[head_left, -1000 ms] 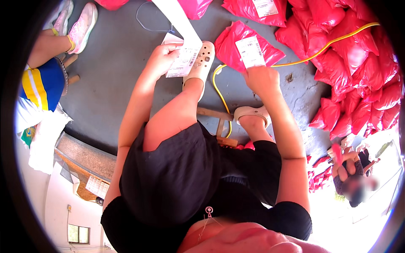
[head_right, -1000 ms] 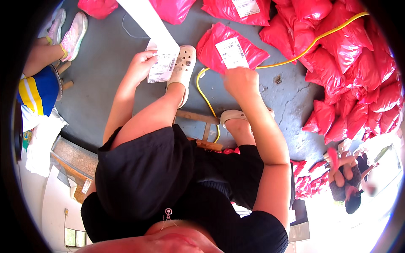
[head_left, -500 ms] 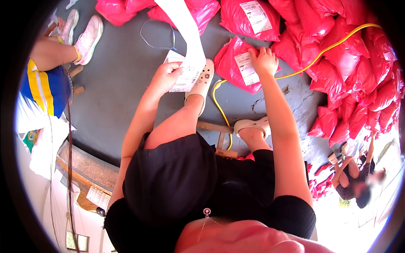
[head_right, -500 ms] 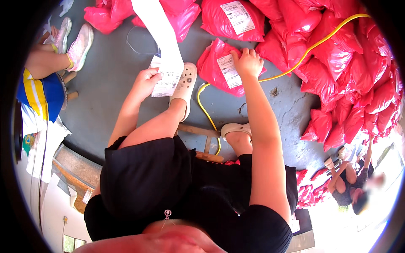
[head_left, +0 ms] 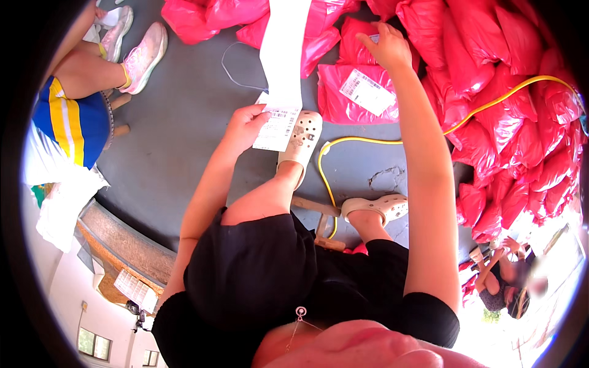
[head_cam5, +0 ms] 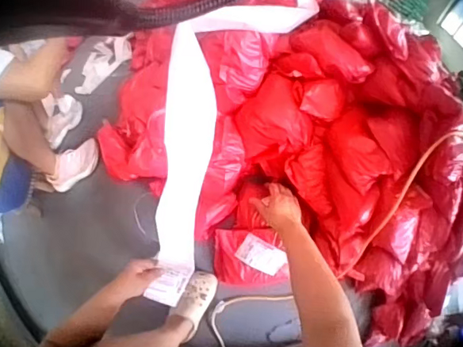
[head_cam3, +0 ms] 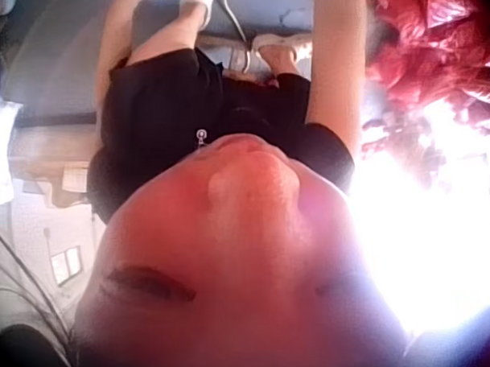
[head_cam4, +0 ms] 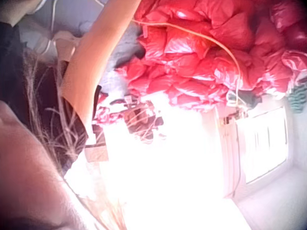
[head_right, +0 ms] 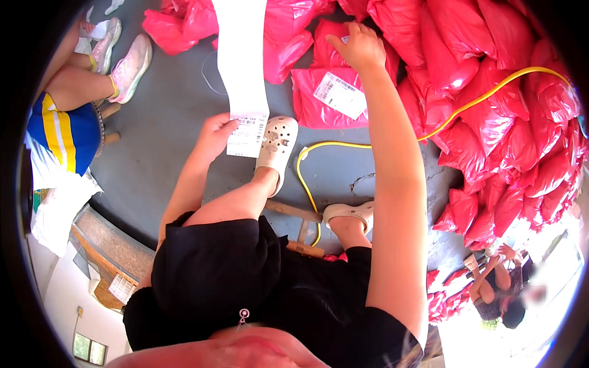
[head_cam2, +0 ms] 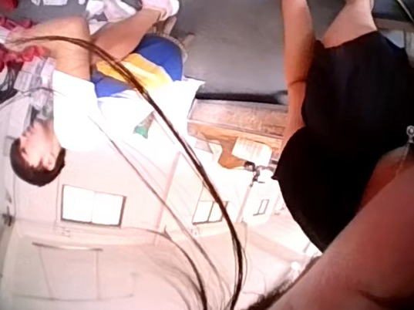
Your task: The person sits on a stool and labels red plastic packages. They tear individual shipping labels from a continuous roll and affix them to the packages, which are piled on the floor around them.
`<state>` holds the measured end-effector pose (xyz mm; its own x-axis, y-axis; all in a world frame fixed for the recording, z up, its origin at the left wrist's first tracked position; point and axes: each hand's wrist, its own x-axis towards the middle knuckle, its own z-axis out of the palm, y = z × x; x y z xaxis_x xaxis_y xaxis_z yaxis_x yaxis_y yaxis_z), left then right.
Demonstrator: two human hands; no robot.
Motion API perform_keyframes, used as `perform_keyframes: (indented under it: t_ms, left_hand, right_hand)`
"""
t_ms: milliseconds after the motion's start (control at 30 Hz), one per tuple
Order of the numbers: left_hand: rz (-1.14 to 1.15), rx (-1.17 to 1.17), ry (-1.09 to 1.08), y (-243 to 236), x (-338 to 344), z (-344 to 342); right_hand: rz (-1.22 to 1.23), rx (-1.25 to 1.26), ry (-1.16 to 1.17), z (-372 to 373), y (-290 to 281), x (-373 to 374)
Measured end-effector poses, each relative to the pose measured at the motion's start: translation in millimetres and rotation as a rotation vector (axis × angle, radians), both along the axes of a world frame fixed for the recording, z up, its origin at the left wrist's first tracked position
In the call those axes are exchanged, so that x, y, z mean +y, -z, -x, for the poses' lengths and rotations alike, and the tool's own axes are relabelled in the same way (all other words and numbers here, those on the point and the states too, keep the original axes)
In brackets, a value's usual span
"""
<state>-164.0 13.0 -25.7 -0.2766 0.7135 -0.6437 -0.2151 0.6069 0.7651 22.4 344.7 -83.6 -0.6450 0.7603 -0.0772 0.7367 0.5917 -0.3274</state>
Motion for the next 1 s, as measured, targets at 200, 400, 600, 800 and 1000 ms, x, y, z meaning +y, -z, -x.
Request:
perform_keyframes:
  t_ms: [200, 400, 600, 800, 1000]
  left_hand:
    - [-0.137, -0.012, -0.189, -25, 6, 17]
    - [-0.281, 0.024, -0.354, -58, 4, 50]
    - [-0.203, 0.036, -0.425, -43, -2, 45]
    - [-0.258, -0.067, -0.421, -47, 13, 36]
    - [-0.189, -0.003, -0.473, -47, 5, 40]
  right_hand:
    - [-0.023, -0.318, 0.010, 12, 9, -36]
    - [0.608, -0.626, -0.143, -36, -34, -111]
    - [0.244, 0.402, 0.242, 80, -34, -87]
    - [0.301, 0.425, 0.805, 171, -49, -48]
    - [0.246, 0.691, 0.412, 40, -85, -45]
